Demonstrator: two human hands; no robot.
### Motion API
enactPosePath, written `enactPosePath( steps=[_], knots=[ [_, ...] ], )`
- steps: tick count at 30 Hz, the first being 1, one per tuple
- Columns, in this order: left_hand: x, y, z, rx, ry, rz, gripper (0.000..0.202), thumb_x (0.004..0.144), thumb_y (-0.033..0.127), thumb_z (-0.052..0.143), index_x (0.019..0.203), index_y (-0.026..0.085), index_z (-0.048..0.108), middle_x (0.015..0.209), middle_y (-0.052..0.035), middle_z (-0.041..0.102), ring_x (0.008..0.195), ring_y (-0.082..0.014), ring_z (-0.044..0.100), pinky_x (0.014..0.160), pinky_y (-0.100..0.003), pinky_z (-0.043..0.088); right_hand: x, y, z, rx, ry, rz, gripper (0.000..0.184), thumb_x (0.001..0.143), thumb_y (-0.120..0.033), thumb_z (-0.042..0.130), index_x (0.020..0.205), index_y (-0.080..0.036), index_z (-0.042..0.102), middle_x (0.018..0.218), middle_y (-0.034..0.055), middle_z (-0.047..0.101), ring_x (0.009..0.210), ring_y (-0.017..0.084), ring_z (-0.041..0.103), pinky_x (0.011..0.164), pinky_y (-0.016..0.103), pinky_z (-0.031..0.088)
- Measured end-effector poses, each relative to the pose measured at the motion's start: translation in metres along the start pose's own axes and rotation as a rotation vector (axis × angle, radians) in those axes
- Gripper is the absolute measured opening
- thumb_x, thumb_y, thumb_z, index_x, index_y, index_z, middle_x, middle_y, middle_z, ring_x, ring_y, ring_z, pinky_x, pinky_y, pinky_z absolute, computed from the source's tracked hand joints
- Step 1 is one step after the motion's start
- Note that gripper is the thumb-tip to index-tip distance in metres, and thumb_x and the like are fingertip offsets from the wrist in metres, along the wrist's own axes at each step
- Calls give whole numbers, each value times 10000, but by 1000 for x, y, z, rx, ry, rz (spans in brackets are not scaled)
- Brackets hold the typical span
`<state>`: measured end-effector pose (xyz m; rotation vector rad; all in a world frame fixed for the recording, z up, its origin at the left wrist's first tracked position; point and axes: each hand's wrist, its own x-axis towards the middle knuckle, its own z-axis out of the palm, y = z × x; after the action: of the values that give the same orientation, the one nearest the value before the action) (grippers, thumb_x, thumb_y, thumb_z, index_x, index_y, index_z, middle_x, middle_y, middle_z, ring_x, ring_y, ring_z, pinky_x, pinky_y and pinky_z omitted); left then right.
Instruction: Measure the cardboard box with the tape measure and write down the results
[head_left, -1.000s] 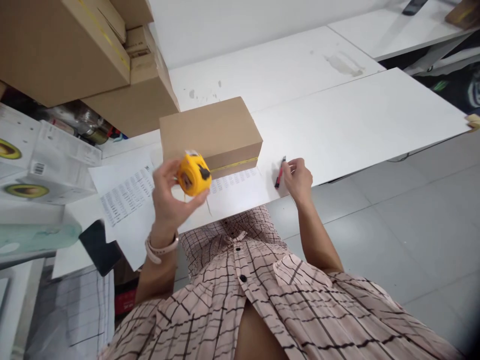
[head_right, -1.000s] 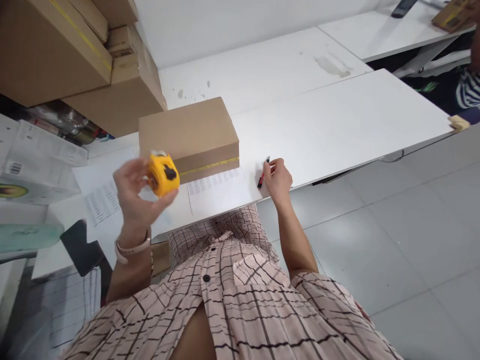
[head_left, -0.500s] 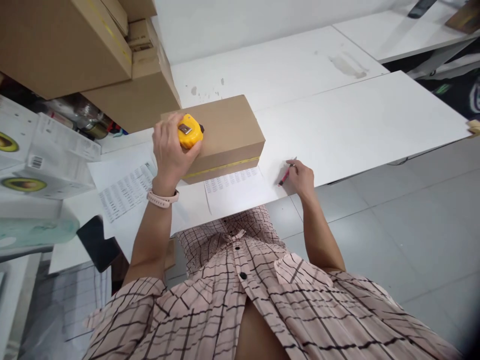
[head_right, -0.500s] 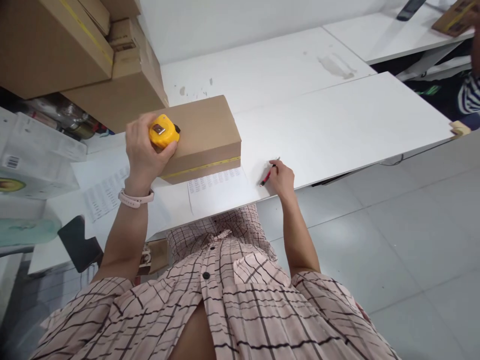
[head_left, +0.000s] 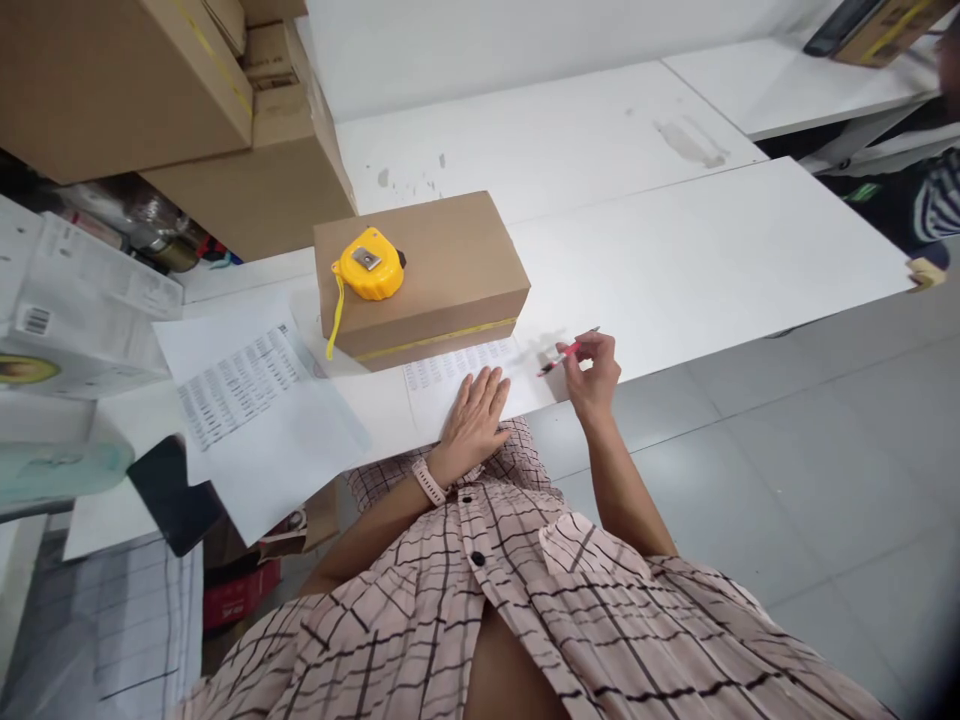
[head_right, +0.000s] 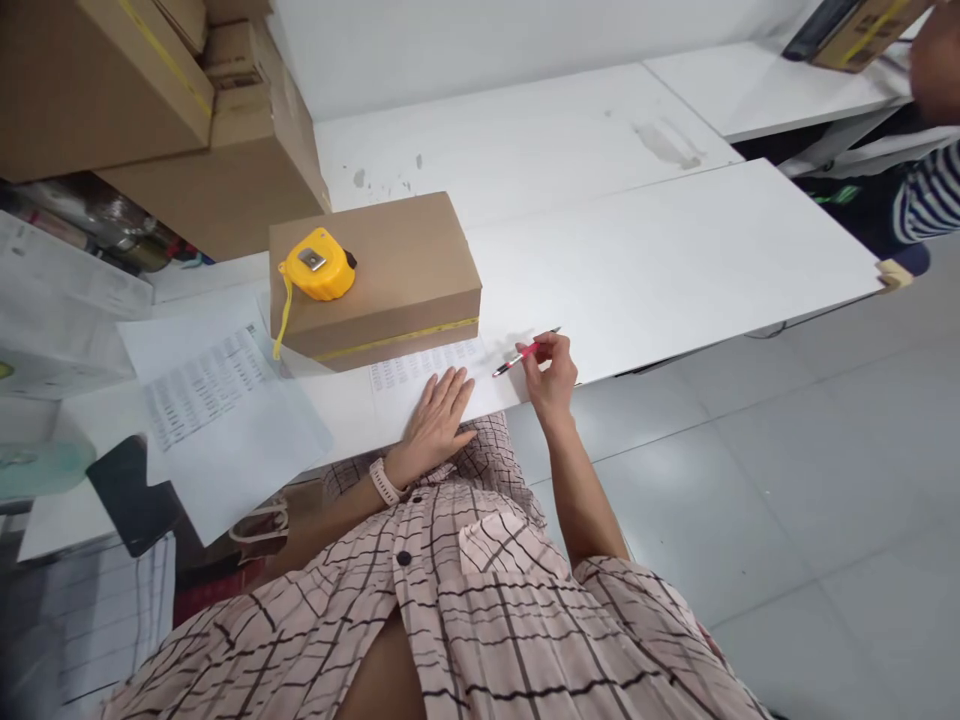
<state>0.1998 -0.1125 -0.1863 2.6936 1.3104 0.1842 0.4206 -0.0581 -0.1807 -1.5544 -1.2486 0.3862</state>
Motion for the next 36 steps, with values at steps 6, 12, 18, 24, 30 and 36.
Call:
enactPosePath(
  steps=[6, 12, 18, 24, 30, 36],
  knots=[
    [0, 2, -1, 44, 8, -22, 702, 997, 365, 516, 1589, 57, 300, 1706, -184, 224, 1598, -337, 159, 1308, -543, 145, -8, -27, 30, 448, -399, 266, 394, 982, -561, 466, 855, -220, 618, 578, -18, 580, 545, 140, 553, 599, 296, 482],
    [-2, 2, 0, 57, 48, -21, 686, 998, 363, 513, 1581, 55, 321, 1691, -190, 273, 1599, -318, 170, 1317, -527, 146, -7, -29, 57, 438, -544, 184, 270, 843, -469, 715, 845, -230, 590, 718, -20, 600, 641, 134, 547, 623, 293, 465],
    [-2, 1, 1, 76, 69, -15, 672, 1012, 369, 497, 1581, 55, 326, 1686, -187, 288, 1591, -327, 198, 1313, -526, 154, -6, -28, 59, 303, -456, 122, 193, 845, -332, 675, 776, -237, 522, 680, -48, 513, 608, 115, 456, 584, 277, 395],
    [-2, 1, 0, 67, 74, -12, 668, 1016, 370, 502, 1579, 55, 331, 1687, -191, 284, 1593, -327, 191, 1313, -523, 159, -8, -28, 61, 283, -435, 136, 273, 832, -290, 665, 676, -244, 446, 604, -60, 439, 565, 110, 407, 549, 276, 353],
    [-3, 1, -1, 68, 75, -11, 647, 1030, 360, 473, 1581, 54, 329, 1686, -191, 287, 1592, -326, 192, 1315, -524, 157, -8, -26, 61, 269, -448, 119, 264, 841, -287, 658, 685, -241, 450, 608, -60, 449, 564, 107, 408, 556, 280, 350],
    [-2, 2, 0, 65, 68, -12, 648, 1033, 363, 467, 1585, 56, 322, 1688, -191, 279, 1596, -323, 174, 1317, -525, 153, -7, -26, 60, 258, -436, 131, 273, 844, -295, 653, 681, -242, 439, 607, -58, 441, 576, 111, 400, 557, 278, 351]
  ],
)
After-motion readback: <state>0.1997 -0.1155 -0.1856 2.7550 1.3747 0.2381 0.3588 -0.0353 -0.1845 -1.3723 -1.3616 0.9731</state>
